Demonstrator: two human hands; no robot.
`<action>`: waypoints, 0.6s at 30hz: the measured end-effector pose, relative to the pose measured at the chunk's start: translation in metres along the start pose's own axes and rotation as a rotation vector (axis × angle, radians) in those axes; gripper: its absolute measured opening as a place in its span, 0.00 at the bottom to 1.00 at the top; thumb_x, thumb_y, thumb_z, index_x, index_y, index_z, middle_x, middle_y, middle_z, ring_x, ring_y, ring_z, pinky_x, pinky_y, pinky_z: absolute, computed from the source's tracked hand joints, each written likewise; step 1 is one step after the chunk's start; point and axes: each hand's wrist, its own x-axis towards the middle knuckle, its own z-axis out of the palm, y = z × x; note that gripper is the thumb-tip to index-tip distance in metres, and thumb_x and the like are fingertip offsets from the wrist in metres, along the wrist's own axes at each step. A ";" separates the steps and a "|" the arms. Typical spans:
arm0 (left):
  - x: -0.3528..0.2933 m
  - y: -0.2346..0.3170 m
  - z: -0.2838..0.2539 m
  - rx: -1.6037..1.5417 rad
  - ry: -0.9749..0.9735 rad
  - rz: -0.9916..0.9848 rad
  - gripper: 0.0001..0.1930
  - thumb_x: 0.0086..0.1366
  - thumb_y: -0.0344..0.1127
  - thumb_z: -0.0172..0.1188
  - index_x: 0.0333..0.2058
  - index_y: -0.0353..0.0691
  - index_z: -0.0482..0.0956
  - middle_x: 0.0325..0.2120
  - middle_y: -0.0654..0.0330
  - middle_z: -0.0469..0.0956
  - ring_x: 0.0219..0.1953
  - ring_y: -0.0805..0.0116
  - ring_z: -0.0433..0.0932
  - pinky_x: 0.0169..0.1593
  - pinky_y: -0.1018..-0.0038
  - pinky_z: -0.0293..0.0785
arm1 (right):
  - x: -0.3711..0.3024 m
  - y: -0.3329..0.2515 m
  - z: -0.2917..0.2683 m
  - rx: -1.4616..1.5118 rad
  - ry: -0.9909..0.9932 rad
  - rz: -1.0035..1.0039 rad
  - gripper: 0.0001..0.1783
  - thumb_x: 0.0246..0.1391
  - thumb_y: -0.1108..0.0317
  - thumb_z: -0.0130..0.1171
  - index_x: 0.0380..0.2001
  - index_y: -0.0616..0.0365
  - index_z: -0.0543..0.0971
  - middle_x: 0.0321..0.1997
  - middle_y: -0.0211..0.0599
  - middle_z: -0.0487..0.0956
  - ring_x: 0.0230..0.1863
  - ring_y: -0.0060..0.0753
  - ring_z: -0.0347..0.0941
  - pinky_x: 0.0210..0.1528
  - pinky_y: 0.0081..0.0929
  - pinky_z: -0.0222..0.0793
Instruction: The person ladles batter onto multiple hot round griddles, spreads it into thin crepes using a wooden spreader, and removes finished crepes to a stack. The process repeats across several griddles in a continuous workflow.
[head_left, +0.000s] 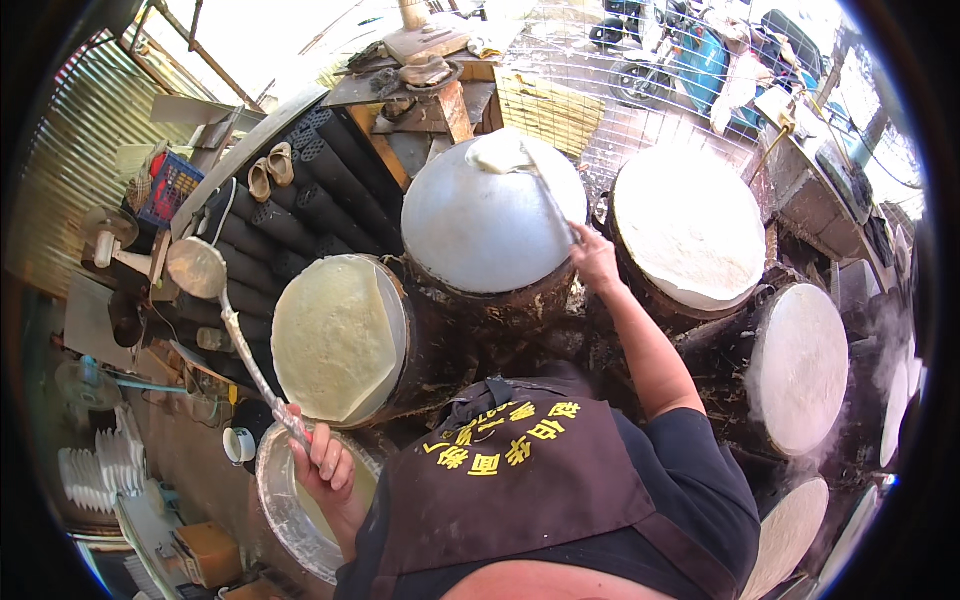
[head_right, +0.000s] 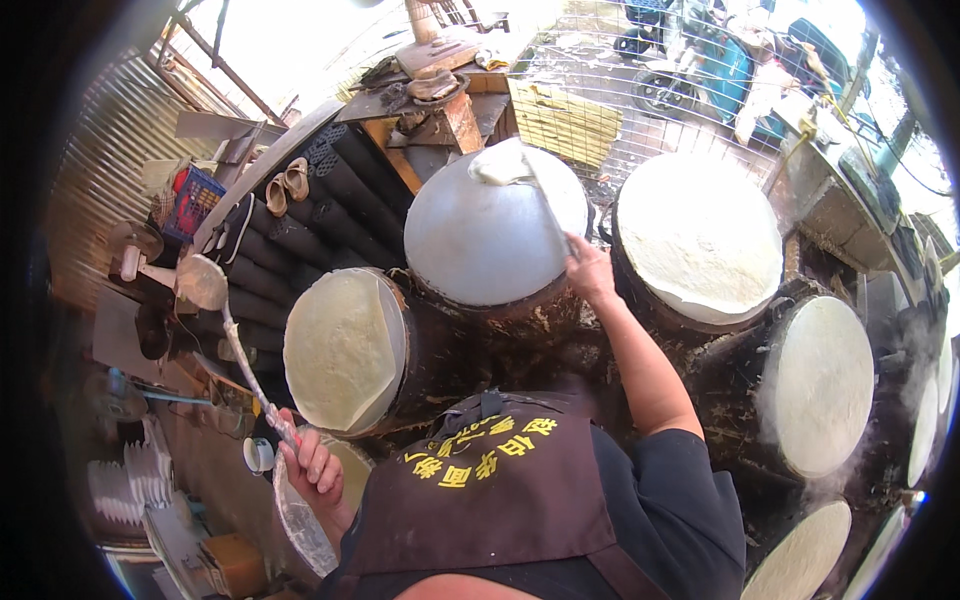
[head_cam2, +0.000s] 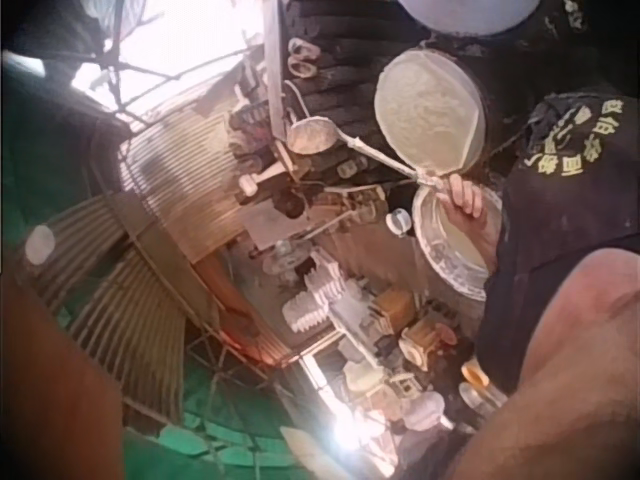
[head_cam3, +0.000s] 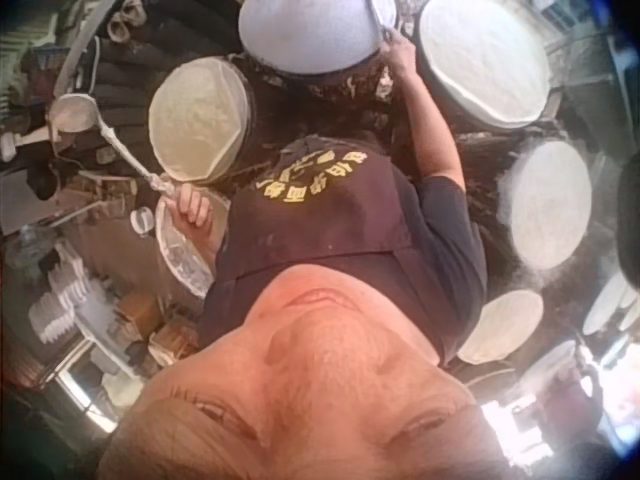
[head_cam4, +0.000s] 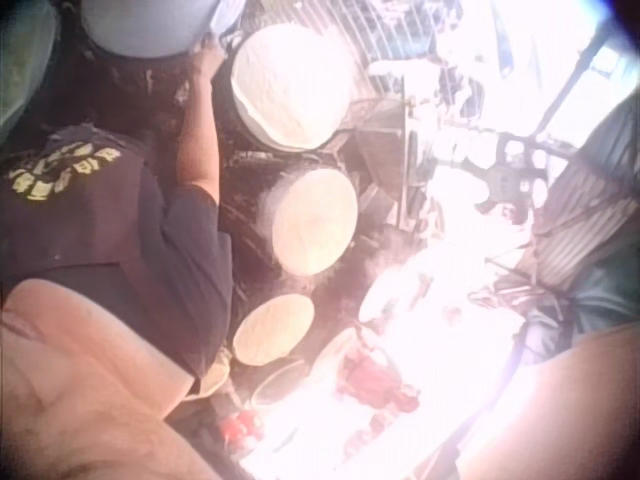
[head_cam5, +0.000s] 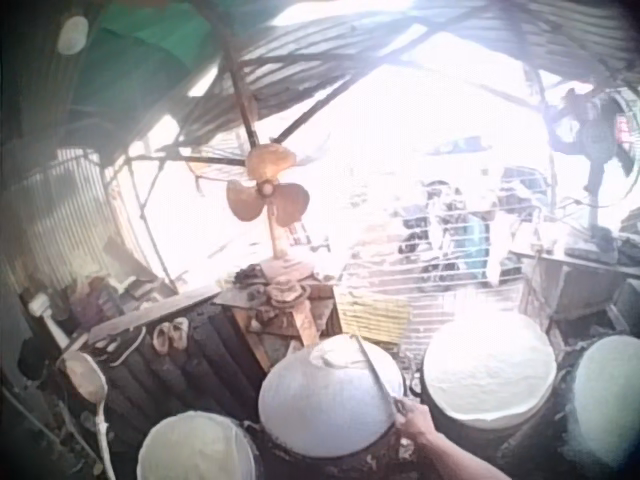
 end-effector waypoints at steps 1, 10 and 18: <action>-0.004 0.003 -0.003 0.004 -0.031 -0.007 0.26 0.73 0.42 0.43 0.66 0.49 0.49 0.22 0.63 0.59 0.16 0.77 0.61 0.14 0.83 0.62 | 0.007 0.000 -0.008 -0.269 0.012 -0.004 0.24 0.54 0.73 0.52 0.56 0.50 0.72 0.45 0.47 0.80 0.41 0.42 0.79 0.49 0.33 0.75; -0.015 0.015 -0.009 0.072 -0.052 -0.006 0.26 0.72 0.43 0.45 0.65 0.48 0.50 0.20 0.64 0.58 0.14 0.79 0.56 0.11 0.83 0.57 | 0.008 -0.043 0.028 -0.235 -0.341 0.071 0.28 0.52 0.76 0.52 0.58 0.44 0.70 0.45 0.45 0.80 0.43 0.40 0.79 0.51 0.36 0.73; -0.021 0.024 -0.025 0.039 -0.008 -0.015 0.26 0.72 0.43 0.44 0.65 0.49 0.50 0.20 0.65 0.58 0.14 0.80 0.56 0.11 0.83 0.55 | 0.015 -0.094 0.008 -0.169 -0.315 0.330 0.29 0.51 0.75 0.52 0.57 0.42 0.72 0.50 0.48 0.78 0.45 0.43 0.77 0.52 0.35 0.72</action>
